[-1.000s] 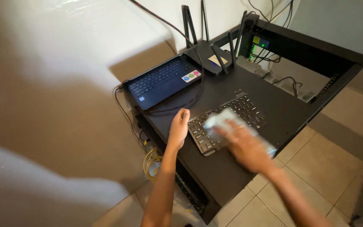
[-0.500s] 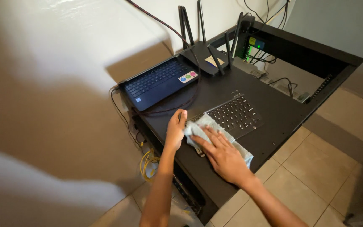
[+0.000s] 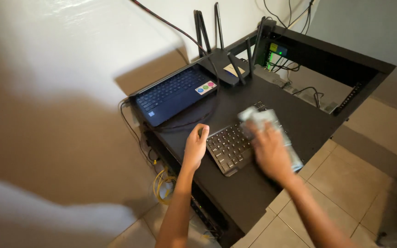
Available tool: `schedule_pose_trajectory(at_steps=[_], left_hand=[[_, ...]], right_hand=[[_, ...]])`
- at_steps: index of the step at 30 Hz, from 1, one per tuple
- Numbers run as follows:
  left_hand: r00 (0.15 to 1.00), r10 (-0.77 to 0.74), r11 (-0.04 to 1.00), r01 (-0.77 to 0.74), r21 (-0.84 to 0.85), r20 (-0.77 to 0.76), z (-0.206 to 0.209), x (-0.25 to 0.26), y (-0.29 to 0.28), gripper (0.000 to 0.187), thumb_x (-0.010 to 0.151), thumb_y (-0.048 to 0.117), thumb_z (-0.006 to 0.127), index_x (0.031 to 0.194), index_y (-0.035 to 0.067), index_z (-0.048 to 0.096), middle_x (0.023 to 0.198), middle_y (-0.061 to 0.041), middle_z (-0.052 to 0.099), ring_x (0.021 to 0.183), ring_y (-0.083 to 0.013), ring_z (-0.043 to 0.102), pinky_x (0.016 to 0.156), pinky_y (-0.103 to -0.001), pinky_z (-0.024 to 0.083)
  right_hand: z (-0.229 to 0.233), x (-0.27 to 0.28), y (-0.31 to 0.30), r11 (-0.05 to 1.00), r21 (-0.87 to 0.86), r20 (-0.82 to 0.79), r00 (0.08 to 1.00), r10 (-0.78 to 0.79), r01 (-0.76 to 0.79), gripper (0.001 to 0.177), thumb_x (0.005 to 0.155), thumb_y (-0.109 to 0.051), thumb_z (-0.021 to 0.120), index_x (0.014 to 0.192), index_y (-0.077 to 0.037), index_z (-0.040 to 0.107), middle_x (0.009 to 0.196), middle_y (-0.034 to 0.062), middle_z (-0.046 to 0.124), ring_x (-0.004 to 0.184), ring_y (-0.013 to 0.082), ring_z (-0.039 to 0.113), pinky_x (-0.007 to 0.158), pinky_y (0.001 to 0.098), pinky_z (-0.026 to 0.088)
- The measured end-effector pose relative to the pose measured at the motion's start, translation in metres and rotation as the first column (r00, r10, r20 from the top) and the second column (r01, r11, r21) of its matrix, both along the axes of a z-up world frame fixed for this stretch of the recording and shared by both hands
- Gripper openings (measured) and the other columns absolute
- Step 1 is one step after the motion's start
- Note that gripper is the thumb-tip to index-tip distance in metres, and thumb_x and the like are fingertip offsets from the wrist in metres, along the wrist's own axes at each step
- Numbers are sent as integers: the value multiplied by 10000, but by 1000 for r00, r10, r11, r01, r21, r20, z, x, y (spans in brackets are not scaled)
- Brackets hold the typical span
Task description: Cleaning a computer keyboard using a soft blue cloth.
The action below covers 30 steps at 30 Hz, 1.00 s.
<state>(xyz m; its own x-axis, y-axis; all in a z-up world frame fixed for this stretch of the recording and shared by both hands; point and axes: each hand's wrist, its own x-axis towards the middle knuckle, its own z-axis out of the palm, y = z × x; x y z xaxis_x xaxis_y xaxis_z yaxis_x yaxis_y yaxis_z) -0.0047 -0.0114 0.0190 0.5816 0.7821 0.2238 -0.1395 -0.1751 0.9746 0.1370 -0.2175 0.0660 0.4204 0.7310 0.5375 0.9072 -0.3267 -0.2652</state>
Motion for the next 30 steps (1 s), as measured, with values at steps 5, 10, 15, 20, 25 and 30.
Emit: schedule_pose_trajectory(at_steps=[5,10,15,20,25,30], left_hand=[[997,-74,997,75,-29,31,-7,1,5,298,1062,315,569,1065,27,645,837,16,598,790,-78,494,713,-251,429],[985,-120,993,121,2,121,-22,6,11,247,1026,231,559,1116,14,638,947,-9,642,895,-97,564,825,-250,465],[997,-70,995,68,69,13,-16,6,8,253,1030,235,577,1125,9,640,892,-14,613,840,-107,541,784,-264,471],[994,-104,994,103,32,33,-23,6,11,252,1034,233,584,1113,2,645,867,-9,592,808,-106,517,760,-272,468],[992,-130,991,130,25,1,-8,-3,3,271,1061,270,583,1085,3,613,818,-17,561,771,-104,498,708,-283,448],[988,-131,991,129,-26,-79,10,-8,3,309,1029,305,575,1157,36,659,768,-18,546,673,-109,435,619,-301,400]], right_hand=[[35,-74,10,911,-23,-43,911,410,-411,555,982,-135,602,1516,-198,466,1547,220,461,1429,438,453,1166,546,340],[32,-19,37,950,-41,-44,950,309,-311,530,945,-221,615,1462,-268,507,1502,212,498,1357,421,506,1121,500,413],[18,39,55,999,-45,25,999,32,-31,538,978,-209,593,1504,-213,482,1477,301,476,1329,484,494,1106,529,412],[31,-17,73,996,-52,-26,997,69,-70,563,971,-204,576,1524,-211,469,1494,272,464,1324,473,482,1120,525,397],[41,-37,71,948,-28,-55,948,314,-316,506,974,-229,590,1473,-234,508,1533,243,466,1394,430,462,1141,526,367],[26,24,56,994,-54,-48,995,89,-92,519,976,-231,581,1490,-258,510,1499,259,461,1415,434,433,1151,527,364]])
